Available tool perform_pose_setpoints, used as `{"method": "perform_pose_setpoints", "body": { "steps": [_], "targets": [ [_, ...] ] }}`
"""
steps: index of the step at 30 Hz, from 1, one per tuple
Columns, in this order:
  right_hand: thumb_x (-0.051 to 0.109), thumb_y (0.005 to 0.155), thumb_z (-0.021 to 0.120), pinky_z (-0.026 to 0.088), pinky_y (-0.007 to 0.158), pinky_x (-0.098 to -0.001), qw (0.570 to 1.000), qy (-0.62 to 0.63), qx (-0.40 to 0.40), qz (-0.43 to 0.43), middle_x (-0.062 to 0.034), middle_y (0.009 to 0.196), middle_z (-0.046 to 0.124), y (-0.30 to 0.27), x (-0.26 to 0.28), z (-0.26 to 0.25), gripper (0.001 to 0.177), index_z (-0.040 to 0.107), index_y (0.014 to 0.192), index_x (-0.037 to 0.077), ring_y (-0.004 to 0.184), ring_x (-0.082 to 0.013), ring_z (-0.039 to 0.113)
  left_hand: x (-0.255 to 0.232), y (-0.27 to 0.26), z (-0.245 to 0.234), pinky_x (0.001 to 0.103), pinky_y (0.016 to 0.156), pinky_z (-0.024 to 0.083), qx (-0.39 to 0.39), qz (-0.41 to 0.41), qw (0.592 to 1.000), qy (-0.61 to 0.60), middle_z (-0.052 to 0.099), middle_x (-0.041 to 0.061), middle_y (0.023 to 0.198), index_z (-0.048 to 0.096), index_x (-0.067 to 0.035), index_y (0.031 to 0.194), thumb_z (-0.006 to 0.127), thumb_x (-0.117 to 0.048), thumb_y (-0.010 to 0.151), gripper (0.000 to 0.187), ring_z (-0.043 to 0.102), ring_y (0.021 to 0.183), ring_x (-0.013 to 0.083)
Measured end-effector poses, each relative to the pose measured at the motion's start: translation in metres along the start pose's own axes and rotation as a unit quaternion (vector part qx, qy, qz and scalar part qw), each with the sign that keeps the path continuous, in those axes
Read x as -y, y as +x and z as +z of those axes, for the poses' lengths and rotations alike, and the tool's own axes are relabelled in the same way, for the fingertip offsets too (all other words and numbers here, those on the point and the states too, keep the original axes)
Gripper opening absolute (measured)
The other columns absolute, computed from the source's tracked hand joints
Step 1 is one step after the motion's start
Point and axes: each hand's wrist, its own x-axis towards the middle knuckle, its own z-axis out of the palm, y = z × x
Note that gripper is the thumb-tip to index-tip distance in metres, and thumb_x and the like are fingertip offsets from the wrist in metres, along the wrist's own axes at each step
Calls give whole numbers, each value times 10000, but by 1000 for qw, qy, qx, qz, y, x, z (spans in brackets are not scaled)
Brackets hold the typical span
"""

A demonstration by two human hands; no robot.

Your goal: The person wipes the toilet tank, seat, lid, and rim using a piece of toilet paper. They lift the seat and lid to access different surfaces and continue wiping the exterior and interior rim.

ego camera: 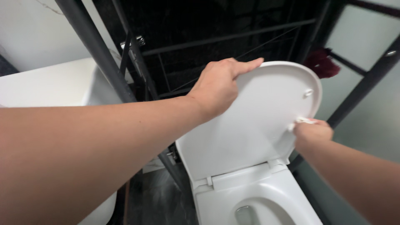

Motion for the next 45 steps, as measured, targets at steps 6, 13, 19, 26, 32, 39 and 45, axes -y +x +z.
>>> {"method": "perform_pose_setpoints", "body": {
  "steps": [6,13,19,26,32,39,45],
  "targets": [
    [10,845,769,578,740,-355,998,45,8,-30,-99,1061,699,17,-50,19,327,613,1114,110,955,-211,700,9,-3,16,298,936,583,-25,-15,1000,-3,659,25,1180,555,-292,1428,435,172,823,772,697,1013,205],
    [8,825,755,514,549,-307,991,106,74,-11,-101,885,682,-81,-93,77,289,606,1065,70,680,-153,634,31,-2,30,386,1063,479,-77,102,986,109,576,50,1392,427,-236,1535,497,217,717,938,565,1223,276],
    [-9,776,783,490,528,-299,995,4,88,57,-48,836,693,-177,-64,99,200,663,920,63,649,-132,617,40,9,28,387,1067,492,-59,77,988,122,564,39,1389,391,-261,1553,489,208,747,938,568,1226,268],
    [-39,746,781,491,595,-344,988,12,147,48,-109,834,691,-144,-82,101,226,685,937,34,709,-192,623,28,9,20,323,997,560,-19,17,995,98,532,4,1359,369,-318,1539,446,220,746,961,565,1213,235],
    [81,813,782,516,643,-359,989,-35,140,39,-124,901,710,-37,-113,83,278,702,1077,43,765,-204,644,20,-3,20,314,1038,531,-12,32,998,56,550,-13,1313,378,-315,1542,430,226,751,960,546,1240,215],
    [79,824,819,578,757,-306,980,3,-43,195,-107,1000,699,34,-29,29,321,725,1131,94,937,-195,712,12,-6,22,296,1044,524,-7,24,997,70,563,-10,1271,385,-307,1542,443,211,773,929,563,1201,194],
    [-198,764,686,688,750,-293,974,208,-26,82,-144,1083,687,8,20,8,418,630,1122,10,886,-239,755,3,-12,18,309,1034,500,-5,33,998,62,567,9,1271,414,-272,1532,441,229,748,930,554,1187,214]
  ]
}}
